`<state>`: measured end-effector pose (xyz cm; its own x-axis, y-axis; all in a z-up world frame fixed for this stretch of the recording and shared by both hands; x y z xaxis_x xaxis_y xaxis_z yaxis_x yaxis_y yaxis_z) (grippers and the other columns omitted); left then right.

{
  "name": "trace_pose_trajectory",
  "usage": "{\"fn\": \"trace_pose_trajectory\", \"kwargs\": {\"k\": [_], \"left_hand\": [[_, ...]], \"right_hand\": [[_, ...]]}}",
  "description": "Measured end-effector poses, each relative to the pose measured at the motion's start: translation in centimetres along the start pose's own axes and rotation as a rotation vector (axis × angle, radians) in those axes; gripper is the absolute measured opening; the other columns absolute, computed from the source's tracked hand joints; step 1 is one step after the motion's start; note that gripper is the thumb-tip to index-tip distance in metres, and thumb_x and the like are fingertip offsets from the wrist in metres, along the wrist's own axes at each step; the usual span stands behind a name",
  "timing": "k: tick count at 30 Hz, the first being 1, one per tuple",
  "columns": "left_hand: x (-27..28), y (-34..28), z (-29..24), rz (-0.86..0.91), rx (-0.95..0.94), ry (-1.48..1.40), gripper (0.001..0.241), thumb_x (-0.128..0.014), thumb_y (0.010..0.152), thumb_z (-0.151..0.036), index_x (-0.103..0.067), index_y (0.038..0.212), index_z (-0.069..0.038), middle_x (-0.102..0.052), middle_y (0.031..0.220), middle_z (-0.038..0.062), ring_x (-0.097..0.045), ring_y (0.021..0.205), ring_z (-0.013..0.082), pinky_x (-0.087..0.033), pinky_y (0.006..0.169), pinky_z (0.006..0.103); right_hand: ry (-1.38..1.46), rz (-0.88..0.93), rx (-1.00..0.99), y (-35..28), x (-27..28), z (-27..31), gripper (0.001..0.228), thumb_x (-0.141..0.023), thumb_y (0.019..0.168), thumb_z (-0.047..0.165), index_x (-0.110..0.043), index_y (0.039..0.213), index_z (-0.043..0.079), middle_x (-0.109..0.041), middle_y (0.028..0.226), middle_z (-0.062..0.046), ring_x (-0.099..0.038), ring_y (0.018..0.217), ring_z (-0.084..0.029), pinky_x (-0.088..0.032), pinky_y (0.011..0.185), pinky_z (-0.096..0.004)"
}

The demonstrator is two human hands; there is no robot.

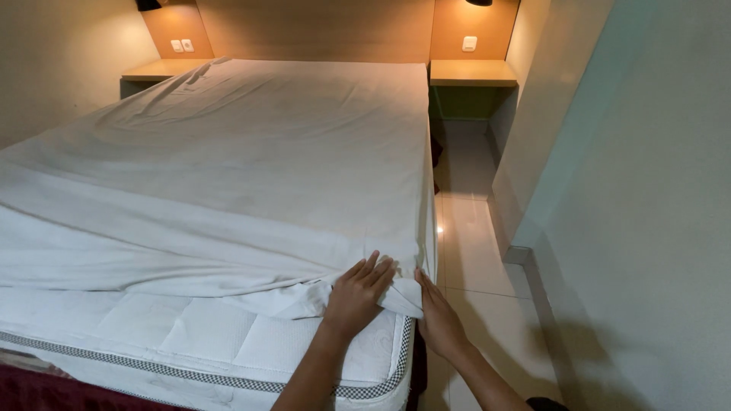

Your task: The person spreads a white fitted sheet over a mattress, smoothing the fabric and tucking the corners under the mattress edges. They work around the bed to ensure the sheet is tight and wrinkle-free.

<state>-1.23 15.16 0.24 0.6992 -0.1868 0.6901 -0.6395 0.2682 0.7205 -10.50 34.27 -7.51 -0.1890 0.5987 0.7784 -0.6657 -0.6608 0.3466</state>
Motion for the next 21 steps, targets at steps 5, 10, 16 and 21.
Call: {"fn": "trace_pose_trajectory", "kwargs": {"k": [5, 10, 16, 21], "left_hand": [[-0.6, -0.5, 0.3, 0.077, 0.126, -0.062, 0.039, -0.074, 0.082, -0.003, -0.072, 0.12, -0.002, -0.07, 0.132, 0.013, -0.061, 0.132, 0.0313, -0.052, 0.104, 0.0426], [-0.4, -0.7, 0.0, 0.089, 0.174, -0.095, 0.036, -0.075, 0.08, -0.001, -0.072, 0.116, -0.003, -0.072, 0.129, 0.012, -0.065, 0.127, 0.0318, -0.055, 0.099, 0.0416], [1.1, -0.4, -0.9, 0.135, 0.177, -0.105, 0.059, -0.079, 0.064, -0.001, -0.066, 0.121, 0.003, -0.068, 0.132, 0.019, -0.062, 0.126, 0.0365, -0.054, 0.097, 0.044], [2.8, -1.2, -0.2, 0.151, 0.184, 0.019, 0.051, -0.07, 0.074, -0.001, -0.065, 0.125, 0.002, -0.071, 0.126, 0.017, -0.068, 0.103, 0.0305, -0.054, 0.089, 0.0417]], "right_hand": [[0.009, 0.11, 0.082, 0.0, 3.8, 0.7, 0.111, -0.078, 0.076, 0.011, -0.01, 0.163, 0.011, -0.007, 0.172, -0.017, -0.014, 0.155, -0.034, -0.02, 0.124, -0.045], [0.075, 0.136, 0.145, 1.8, 6.2, 4.9, 0.116, -0.081, 0.073, 0.018, -0.007, 0.162, 0.011, -0.005, 0.172, -0.014, -0.011, 0.158, -0.031, -0.019, 0.126, -0.044], [-0.009, 0.2, 0.143, 4.7, 2.6, 7.9, 0.114, -0.077, 0.073, 0.011, -0.004, 0.161, 0.007, -0.015, 0.167, -0.019, -0.016, 0.156, -0.032, -0.017, 0.127, -0.046], [-0.066, 0.124, 0.177, 5.1, -0.3, 5.8, 0.093, -0.067, 0.075, -0.006, -0.027, 0.159, 0.003, -0.033, 0.163, -0.018, -0.024, 0.156, -0.032, -0.013, 0.128, -0.051]]}}
Point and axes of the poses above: each hand's wrist, its own y-axis towards the middle knuckle, its own x-axis out of the back of the hand, z = x × y, the point moved 1 cm from there along y, towards the middle knuckle
